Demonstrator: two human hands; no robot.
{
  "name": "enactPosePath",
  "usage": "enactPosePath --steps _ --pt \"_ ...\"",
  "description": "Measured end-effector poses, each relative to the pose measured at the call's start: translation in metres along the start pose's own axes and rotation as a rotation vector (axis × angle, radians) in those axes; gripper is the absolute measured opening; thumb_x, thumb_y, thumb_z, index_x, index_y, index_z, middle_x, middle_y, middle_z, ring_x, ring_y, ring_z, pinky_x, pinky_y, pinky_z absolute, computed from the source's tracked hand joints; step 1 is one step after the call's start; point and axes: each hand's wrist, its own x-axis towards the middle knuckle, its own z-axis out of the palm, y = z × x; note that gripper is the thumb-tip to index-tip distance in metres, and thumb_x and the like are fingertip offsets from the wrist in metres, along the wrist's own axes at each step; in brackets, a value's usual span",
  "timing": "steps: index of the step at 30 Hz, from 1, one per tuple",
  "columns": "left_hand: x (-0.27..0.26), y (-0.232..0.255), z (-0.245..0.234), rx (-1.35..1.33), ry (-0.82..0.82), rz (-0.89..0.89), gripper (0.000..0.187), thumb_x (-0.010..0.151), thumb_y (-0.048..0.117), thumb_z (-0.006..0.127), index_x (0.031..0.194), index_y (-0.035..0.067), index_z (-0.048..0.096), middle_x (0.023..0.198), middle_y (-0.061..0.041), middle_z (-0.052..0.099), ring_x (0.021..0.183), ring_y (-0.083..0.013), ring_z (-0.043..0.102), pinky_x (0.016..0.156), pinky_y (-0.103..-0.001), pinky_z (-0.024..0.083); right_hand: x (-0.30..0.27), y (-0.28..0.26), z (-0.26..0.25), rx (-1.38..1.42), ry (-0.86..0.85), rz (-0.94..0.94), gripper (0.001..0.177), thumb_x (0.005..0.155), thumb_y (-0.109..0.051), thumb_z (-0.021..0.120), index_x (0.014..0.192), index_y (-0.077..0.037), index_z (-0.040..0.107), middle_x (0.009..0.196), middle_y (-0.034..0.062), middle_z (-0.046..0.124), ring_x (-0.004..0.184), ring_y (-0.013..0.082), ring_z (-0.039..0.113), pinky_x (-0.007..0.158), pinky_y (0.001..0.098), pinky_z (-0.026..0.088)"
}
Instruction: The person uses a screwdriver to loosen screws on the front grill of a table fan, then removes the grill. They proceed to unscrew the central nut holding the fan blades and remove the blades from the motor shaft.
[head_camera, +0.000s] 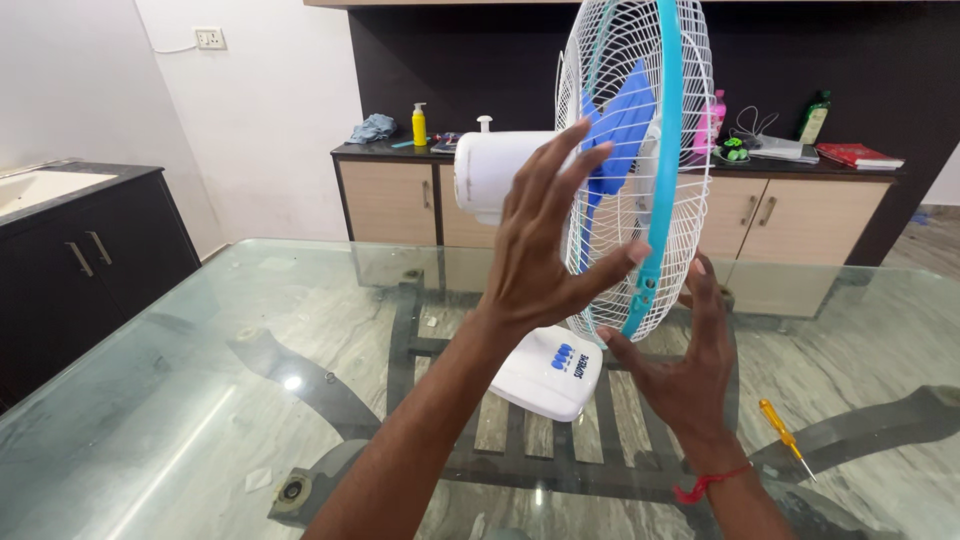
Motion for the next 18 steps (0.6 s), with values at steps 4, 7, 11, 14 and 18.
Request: enactPosePath --steps 4,7,11,14,18 --pt "0.007 0.003 0.003 0.096 -0.140 0.165 0.090 0.086 0.080 0.065 0.158 0.035 0.036 0.170 0.000 0.023 0.162 -0.0273 0.020 0.136 -0.053 0.022 -0.005 0.003 -0.002 0.004 0.010 -0.034 0.106 0.077 -0.039 0.087 0.160 -0.009 0.029 0.158 0.0239 0.046 0.140 0.0410 0.057 0.112 0.0490 0.053" --pt "0.008 -0.002 0.007 0.176 -0.180 0.208 0.092 0.082 0.083 0.067 0.158 0.042 0.035 0.172 0.003 0.020 0.164 -0.0278 0.016 0.139 -0.058 0.018 -0.017 0.020 -0.012 0.149 0.015 0.041 0.080 0.095 -0.038 0.068 0.162 -0.011 0.033 0.162 0.0205 0.049 0.133 0.0326 0.063 0.111 0.0450 0.054" --pt "0.005 -0.011 0.013 0.161 -0.158 0.198 0.091 0.087 0.080 0.069 0.161 0.042 0.031 0.176 0.004 0.016 0.162 -0.0260 0.014 0.136 -0.056 0.022 -0.053 0.071 -0.027 -0.065 0.020 0.243 0.072 0.099 -0.035 0.070 0.158 -0.005 0.041 0.152 0.0209 0.055 0.125 0.0339 0.064 0.103 0.0472 0.052" --pt "0.000 -0.013 0.017 0.096 -0.172 0.107 0.086 0.092 0.075 0.071 0.162 0.043 0.034 0.173 0.004 0.018 0.164 -0.0275 0.013 0.130 -0.054 0.030 -0.086 0.129 -0.048 -0.334 -0.094 0.356 0.069 0.092 -0.033 0.075 0.149 -0.002 0.051 0.143 0.0206 0.059 0.122 0.0382 0.062 0.102 0.0492 0.052" --pt "-0.007 -0.009 0.020 0.078 -0.147 0.083 0.081 0.095 0.069 0.073 0.160 0.041 0.035 0.172 0.004 0.019 0.164 -0.0287 0.012 0.129 -0.055 0.031 -0.136 0.193 -0.091 -0.567 -0.449 0.629 0.066 0.080 -0.042 0.084 0.132 -0.004 0.069 0.130 0.0224 0.067 0.120 0.0399 0.065 0.105 0.0476 0.053"
